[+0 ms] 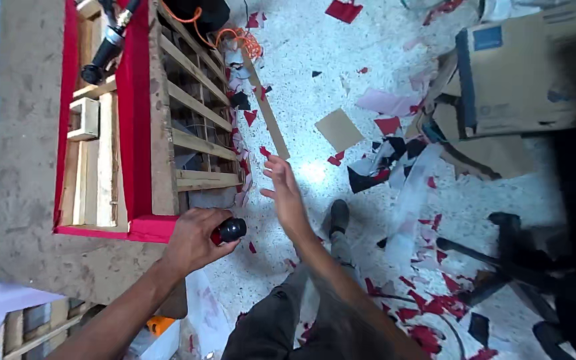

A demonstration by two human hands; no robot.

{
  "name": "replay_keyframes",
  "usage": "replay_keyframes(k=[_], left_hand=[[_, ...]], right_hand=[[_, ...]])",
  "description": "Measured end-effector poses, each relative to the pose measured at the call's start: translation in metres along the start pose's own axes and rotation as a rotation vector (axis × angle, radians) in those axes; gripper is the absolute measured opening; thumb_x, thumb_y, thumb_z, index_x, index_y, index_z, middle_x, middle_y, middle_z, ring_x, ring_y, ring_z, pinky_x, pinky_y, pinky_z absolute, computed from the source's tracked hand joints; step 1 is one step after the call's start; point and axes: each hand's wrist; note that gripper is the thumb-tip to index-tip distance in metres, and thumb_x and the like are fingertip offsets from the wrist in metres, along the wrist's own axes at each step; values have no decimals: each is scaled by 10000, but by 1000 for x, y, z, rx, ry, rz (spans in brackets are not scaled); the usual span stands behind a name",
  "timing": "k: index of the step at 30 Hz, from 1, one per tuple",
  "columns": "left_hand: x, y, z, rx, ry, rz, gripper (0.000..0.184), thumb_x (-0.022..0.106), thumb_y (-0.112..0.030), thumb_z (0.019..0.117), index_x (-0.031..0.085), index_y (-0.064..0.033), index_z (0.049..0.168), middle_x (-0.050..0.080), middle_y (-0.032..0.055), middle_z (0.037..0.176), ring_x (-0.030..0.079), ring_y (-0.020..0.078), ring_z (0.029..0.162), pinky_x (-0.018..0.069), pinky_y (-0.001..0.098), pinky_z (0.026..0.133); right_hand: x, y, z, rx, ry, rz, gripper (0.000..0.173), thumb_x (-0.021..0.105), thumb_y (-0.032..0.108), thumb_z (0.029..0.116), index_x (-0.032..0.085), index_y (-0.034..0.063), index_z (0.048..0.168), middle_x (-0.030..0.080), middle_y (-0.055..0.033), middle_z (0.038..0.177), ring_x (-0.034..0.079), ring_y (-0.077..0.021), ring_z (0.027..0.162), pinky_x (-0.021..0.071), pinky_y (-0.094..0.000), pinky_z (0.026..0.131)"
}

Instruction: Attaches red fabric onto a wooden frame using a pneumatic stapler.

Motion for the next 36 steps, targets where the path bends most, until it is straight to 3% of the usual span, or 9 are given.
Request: replay_keyframes(k=[4,12,15,18,21,23,28,33,36], left_hand=[[-7,12,-15,88,-58,-106,471,776,-531,863,713,-205,1198,693,-57,1294,637,90,1206,500,397,1084],[-3,36,-34,320,-159,-201,282,798,-269,910,747,-180,1173,676,63,1297,631,212,1241,541,420,1062],[-3,36,-34,344,-167,-227,285,804,-248,904,749,-169,1172,671,84,1296,628,228,1243,540,431,1064],[-2,36,-31,338,-175,-235,305,806,-260,902,741,-182,1190,668,85,1298,628,225,1245,543,428,1064],[-1,36,-34,320,-174,-235,305,811,-255,893,743,-175,1179,670,97,1285,635,234,1223,548,428,1047],[-2,35,-34,313,-169,-227,296,815,-263,889,748,-176,1165,672,96,1285,635,234,1225,549,427,1046],[0,34,-30,305,-179,-227,306,812,-276,894,738,-196,1180,675,74,1286,634,214,1237,549,418,1055],[0,35,-32,290,-161,-244,298,808,-280,899,737,-193,1176,672,81,1294,635,220,1235,558,420,1038],[0,34,-30,284,-163,-243,301,812,-282,897,740,-200,1178,672,73,1297,634,213,1241,558,413,1045]], right_hand=[[-5,-13,-39,-65,389,-197,549,788,302,911,603,222,1421,628,1,1385,659,-169,1207,629,-409,943],[22,-26,-34,208,403,-426,645,372,644,1038,700,99,929,600,-22,661,589,-151,575,519,-357,581],[14,-24,-31,190,463,-490,744,280,737,1005,712,134,946,672,-18,754,652,-162,656,550,-385,622],[-2,-19,-35,2,525,-309,581,737,437,940,570,237,1460,664,16,1316,715,-141,1066,647,-374,893],[15,-19,-34,144,485,-246,294,637,359,1023,696,111,1169,750,-27,855,729,-140,675,643,-322,648],[24,-14,-23,393,571,-331,701,302,608,1073,683,34,947,673,-79,650,634,-164,498,542,-302,494],[-2,-6,-24,130,585,-319,580,670,505,965,566,224,1462,708,2,1258,726,-153,1045,633,-392,894],[30,-19,-21,468,573,-161,713,218,573,1094,668,32,980,634,-49,610,578,-130,457,480,-271,438],[17,-12,-25,317,583,-308,585,357,594,1068,681,120,1181,746,-23,940,693,-126,702,566,-308,611]])
Point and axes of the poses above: each hand's wrist, its own z-axis towards the middle knuckle, its own x-axis out of the palm, y = z × x
